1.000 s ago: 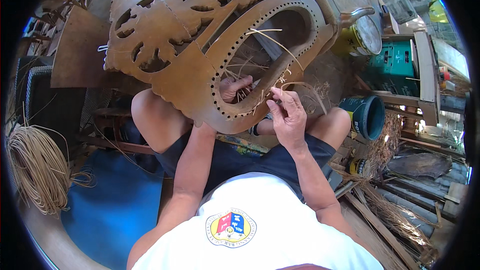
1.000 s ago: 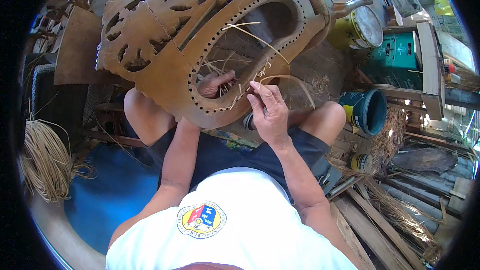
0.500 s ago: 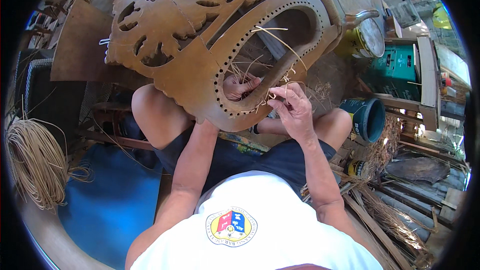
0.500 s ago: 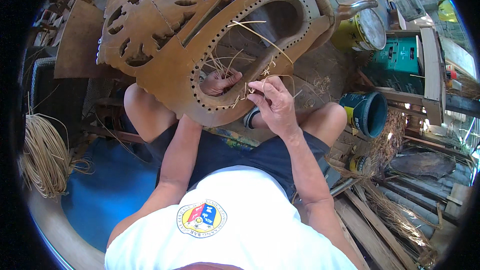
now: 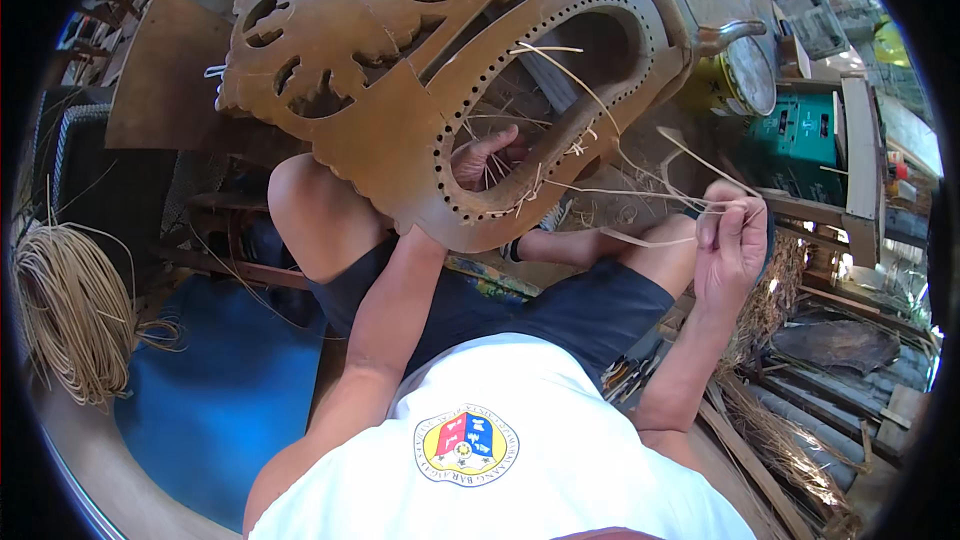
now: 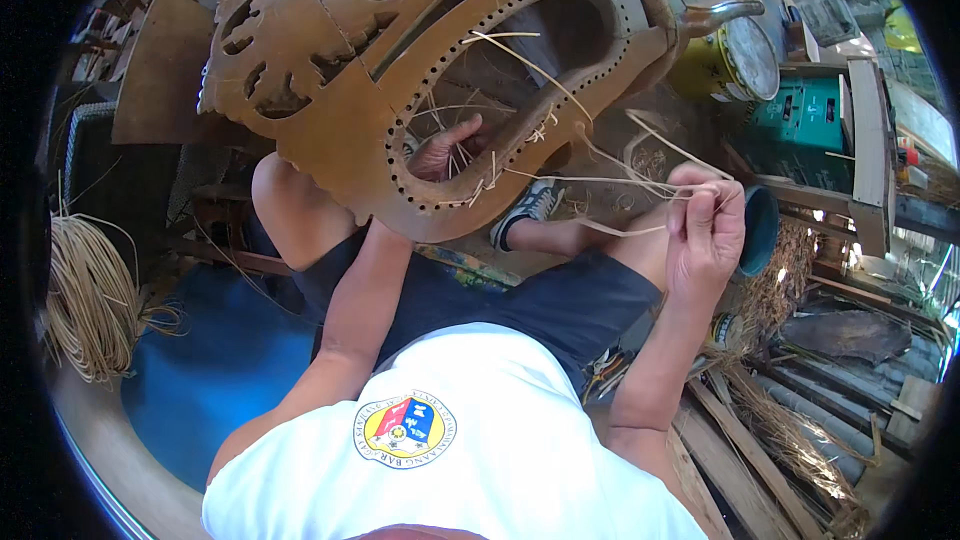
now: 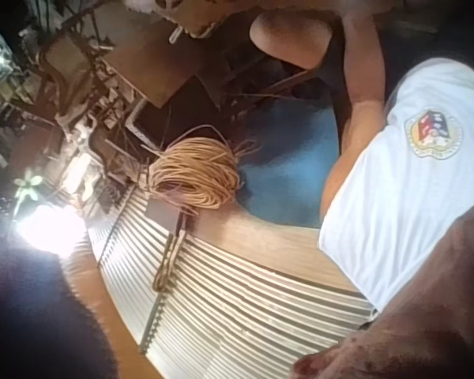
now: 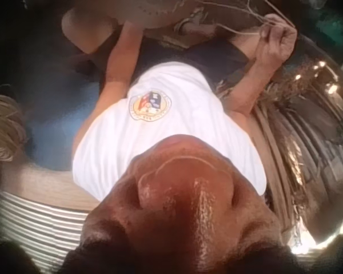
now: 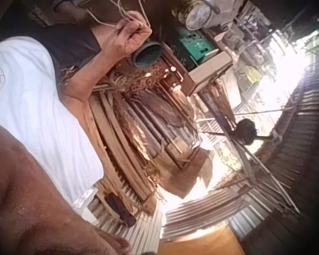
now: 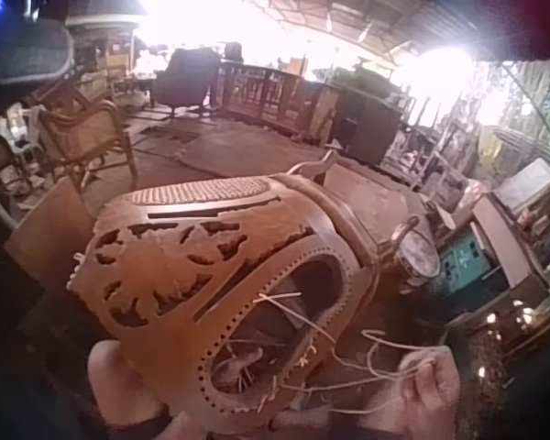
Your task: Repairing a wooden chair with rattan weaving.
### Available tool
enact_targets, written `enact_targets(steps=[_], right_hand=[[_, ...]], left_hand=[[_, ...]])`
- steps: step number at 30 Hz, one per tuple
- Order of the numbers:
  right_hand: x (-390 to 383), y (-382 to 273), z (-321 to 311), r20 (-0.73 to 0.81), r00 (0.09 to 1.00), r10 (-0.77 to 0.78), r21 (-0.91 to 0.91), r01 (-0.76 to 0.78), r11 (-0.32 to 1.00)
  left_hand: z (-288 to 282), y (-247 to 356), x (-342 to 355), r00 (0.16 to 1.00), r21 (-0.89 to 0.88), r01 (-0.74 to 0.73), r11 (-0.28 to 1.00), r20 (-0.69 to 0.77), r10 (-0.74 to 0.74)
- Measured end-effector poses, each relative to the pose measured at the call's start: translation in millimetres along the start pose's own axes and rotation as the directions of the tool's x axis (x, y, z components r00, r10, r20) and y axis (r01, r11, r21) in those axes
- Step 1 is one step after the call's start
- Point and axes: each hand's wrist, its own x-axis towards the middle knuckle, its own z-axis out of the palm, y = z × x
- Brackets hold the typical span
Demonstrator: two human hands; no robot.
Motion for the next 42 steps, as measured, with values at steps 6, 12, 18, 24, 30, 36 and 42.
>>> enact_targets(steps=[6, 12, 18, 24, 30, 36, 42], right_hand=[[-48.8, 38.0, 28.6, 0.241, 0.943, 0.228, -0.436, -0.105, 0.894], [-43.8, 90.3, 65.9, 0.338, 0.892, 0.3, -0.611, -0.034, 0.791], [-27.2, 107.0, 88.2, 0.445, 0.889, -0.105, -0.437, 0.318, 0.841], [-34.1, 105.4, 89.2, 0.346, 0.938, 0.022, -0.492, 0.161, 0.855], [2.0, 47.1, 54.4, 0.222, 0.947, 0.234, 0.508, -0.317, 0.801], [10.9, -26.9, -24.1, 0.166, 0.973, 0.158, 0.364, -0.209, 0.908], [-56.6, 42.2, 12.3, 0.104, 0.922, 0.372, -0.739, -0.179, 0.649]], left_hand=[[-9.4, 9.4, -15.6, 0.994, 0.553, -0.002, 0.833, -0.092, 0.063], [-28.1, 16.8, -32.3, 0.965, 0.497, -0.248, 0.832, 0.049, 0.259], [-52.2, 15.1, -6.1, 0.958, 0.619, -0.284, 0.732, 0.208, 0.195], [-35.7, 3.8, -15.9, 0.975, 0.522, -0.209, 0.827, 0.042, 0.22], [-17.6, 8.9, -25.0, 0.957, 0.141, -0.262, 0.955, -0.093, 0.276], [-4.6, 12.4, -34.3, 0.996, 0.407, -0.08, 0.91, -0.014, 0.093], [-20.3, 15.5, -34.0, 0.941, 0.621, -0.315, 0.718, 0.107, 0.32]])
